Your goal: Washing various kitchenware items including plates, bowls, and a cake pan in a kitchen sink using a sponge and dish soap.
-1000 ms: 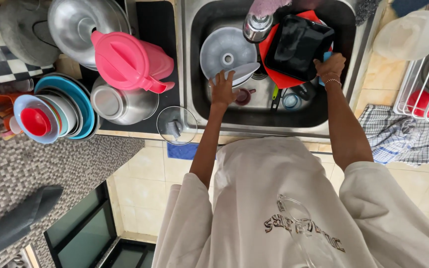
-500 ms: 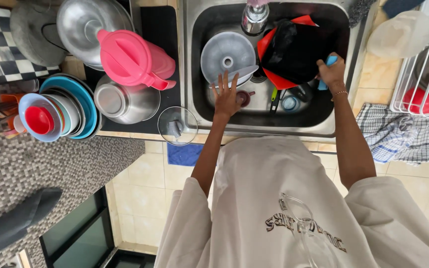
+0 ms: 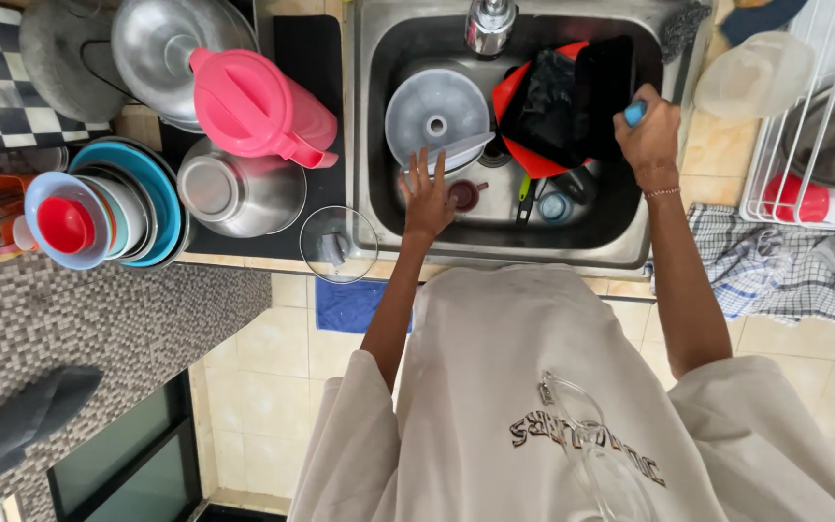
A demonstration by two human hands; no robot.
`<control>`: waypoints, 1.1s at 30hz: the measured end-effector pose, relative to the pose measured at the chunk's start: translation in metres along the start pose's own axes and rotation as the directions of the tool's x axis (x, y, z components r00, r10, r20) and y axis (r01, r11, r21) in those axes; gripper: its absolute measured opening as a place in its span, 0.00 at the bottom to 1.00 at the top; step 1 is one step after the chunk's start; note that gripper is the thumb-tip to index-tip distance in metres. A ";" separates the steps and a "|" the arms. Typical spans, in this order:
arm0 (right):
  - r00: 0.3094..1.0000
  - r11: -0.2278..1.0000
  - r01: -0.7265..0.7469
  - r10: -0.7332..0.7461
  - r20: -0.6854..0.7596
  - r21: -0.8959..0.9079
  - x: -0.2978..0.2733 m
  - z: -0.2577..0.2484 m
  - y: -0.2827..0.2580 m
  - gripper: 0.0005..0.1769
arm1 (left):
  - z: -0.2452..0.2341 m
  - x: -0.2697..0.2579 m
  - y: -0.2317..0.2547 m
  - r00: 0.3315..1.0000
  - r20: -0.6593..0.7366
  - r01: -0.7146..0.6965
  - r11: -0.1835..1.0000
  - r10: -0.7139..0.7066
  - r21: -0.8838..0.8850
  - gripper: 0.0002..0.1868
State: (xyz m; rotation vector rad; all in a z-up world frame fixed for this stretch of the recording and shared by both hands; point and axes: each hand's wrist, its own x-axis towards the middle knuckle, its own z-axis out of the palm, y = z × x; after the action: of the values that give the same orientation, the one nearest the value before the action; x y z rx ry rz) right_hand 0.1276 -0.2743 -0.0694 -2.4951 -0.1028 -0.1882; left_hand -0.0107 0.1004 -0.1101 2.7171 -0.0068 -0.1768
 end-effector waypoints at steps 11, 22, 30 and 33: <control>0.991 0.975 0.135 -0.131 0.035 -0.178 -0.015 -0.044 -0.030 0.14 | -0.018 -0.008 0.004 0.996 -0.089 0.001 1.000 -0.001 0.006 0.53; 0.993 0.991 0.111 -0.113 -0.018 -0.074 -0.040 -0.041 -0.044 0.09 | -0.033 -0.014 0.060 0.897 -0.440 -0.080 0.963 -0.043 -0.256 0.28; 0.982 0.985 0.171 -0.169 -0.085 0.006 -0.053 -0.044 -0.049 0.13 | -0.037 -0.012 0.079 0.907 -0.418 -0.172 0.950 0.050 -0.260 0.27; 0.976 0.984 0.177 -0.173 -0.132 0.020 -0.054 -0.050 -0.046 0.12 | -0.040 -0.009 0.079 0.913 -0.403 -0.181 0.945 0.058 -0.273 0.28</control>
State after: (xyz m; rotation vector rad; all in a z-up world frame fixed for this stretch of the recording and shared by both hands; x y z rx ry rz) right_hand 0.0632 -0.2685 -0.0115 -2.4338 -0.2700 -0.4181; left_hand -0.0127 0.0449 -0.0412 2.3848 -0.0297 0.3751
